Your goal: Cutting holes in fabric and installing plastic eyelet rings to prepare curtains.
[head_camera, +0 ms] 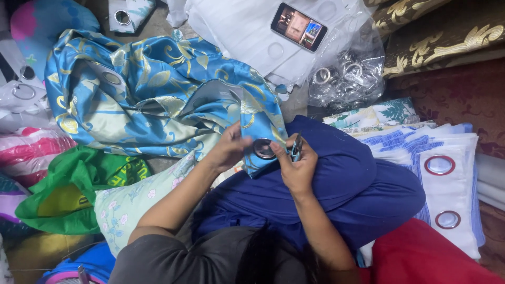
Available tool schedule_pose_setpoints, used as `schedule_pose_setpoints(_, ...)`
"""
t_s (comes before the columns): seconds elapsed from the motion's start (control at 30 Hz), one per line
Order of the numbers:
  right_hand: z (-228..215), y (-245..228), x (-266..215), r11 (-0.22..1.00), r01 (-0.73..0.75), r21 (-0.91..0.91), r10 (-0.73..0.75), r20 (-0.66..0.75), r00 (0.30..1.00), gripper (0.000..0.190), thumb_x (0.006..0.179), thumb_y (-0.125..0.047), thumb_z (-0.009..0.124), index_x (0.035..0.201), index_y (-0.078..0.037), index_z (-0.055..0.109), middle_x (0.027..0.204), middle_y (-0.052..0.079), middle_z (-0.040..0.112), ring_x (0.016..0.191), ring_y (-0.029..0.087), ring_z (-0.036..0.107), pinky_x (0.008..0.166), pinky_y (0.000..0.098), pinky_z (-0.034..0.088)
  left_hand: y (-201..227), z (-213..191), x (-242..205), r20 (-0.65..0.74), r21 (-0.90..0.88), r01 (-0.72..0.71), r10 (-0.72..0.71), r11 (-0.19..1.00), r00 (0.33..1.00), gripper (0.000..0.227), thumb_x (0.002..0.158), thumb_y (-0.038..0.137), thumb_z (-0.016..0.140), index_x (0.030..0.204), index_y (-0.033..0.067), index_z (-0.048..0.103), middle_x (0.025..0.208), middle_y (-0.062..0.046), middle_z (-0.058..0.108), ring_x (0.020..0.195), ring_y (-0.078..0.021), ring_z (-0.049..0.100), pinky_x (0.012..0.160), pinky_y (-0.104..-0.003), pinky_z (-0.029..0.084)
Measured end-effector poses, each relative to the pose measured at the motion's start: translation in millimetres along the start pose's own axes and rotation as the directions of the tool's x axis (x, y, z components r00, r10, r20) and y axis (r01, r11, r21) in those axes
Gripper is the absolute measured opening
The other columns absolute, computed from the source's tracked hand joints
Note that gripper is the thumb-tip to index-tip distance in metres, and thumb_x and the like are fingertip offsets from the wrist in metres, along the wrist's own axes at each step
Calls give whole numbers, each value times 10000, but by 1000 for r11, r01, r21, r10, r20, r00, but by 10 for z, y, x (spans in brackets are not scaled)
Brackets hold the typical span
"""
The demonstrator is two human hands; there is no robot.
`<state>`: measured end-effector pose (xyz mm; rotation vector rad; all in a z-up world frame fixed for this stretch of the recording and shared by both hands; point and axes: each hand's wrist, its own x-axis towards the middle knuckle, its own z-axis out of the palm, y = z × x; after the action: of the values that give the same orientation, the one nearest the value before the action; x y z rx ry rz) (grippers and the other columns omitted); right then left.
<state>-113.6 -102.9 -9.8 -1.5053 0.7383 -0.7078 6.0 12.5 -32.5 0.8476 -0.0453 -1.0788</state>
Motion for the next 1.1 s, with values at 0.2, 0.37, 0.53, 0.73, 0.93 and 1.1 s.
schedule_pose_setpoints(0.2,38,-33,-39,996,11,-92,-2,92,996,256,724,-129,835,704,-25,602,537,66,467,447,79,426,437,197,362,378,-304,175,-41,-169,77,-85,983,996,734,833,685,402,1123,34,576,1011,-154,674,823,-264,706,624,-368,625)
schedule_pose_setpoints(0.37,85,-252,23,964,87,-251,-45,168,985,271,741,-179,820,799,-14,613,630,84,501,528,231,536,483,293,433,520,-60,104,-27,255,-175,188,951,982,545,745,15,697,1246,-38,489,993,-114,633,830,-159,668,675,-225,587)
schedule_pose_setpoints(0.53,83,-409,45,928,240,-286,-196,173,965,446,705,-253,840,1034,-34,633,843,80,600,773,283,642,666,351,529,905,150,-22,12,588,-358,435,725,900,509,696,-106,732,1182,-60,587,989,-111,658,916,-151,618,838,-289,513)
schedule_pose_setpoints(0.73,13,-443,40,939,274,-206,-243,167,956,459,938,-444,491,1104,-35,616,830,92,567,724,249,597,635,334,494,916,522,-135,215,879,-306,268,366,939,362,702,103,722,1063,82,709,795,-107,702,760,-218,669,687,-314,539)
schedule_pose_setpoints(0.93,-360,-581,125,874,261,-410,-210,164,964,282,866,-276,683,1052,-69,634,841,103,649,717,332,645,626,377,503,195,478,-39,86,805,-176,181,567,980,154,893,199,601,988,152,712,666,-71,685,632,-151,650,638,-286,530)
schedule_pose_setpoints(1.1,-790,-641,276,710,339,-618,-281,193,940,311,812,-291,801,1025,-98,684,731,33,619,682,257,642,582,299,497,70,514,-17,72,834,-160,183,528,980,121,899,190,598,914,149,711,675,-64,697,653,-197,683,639,-308,522)
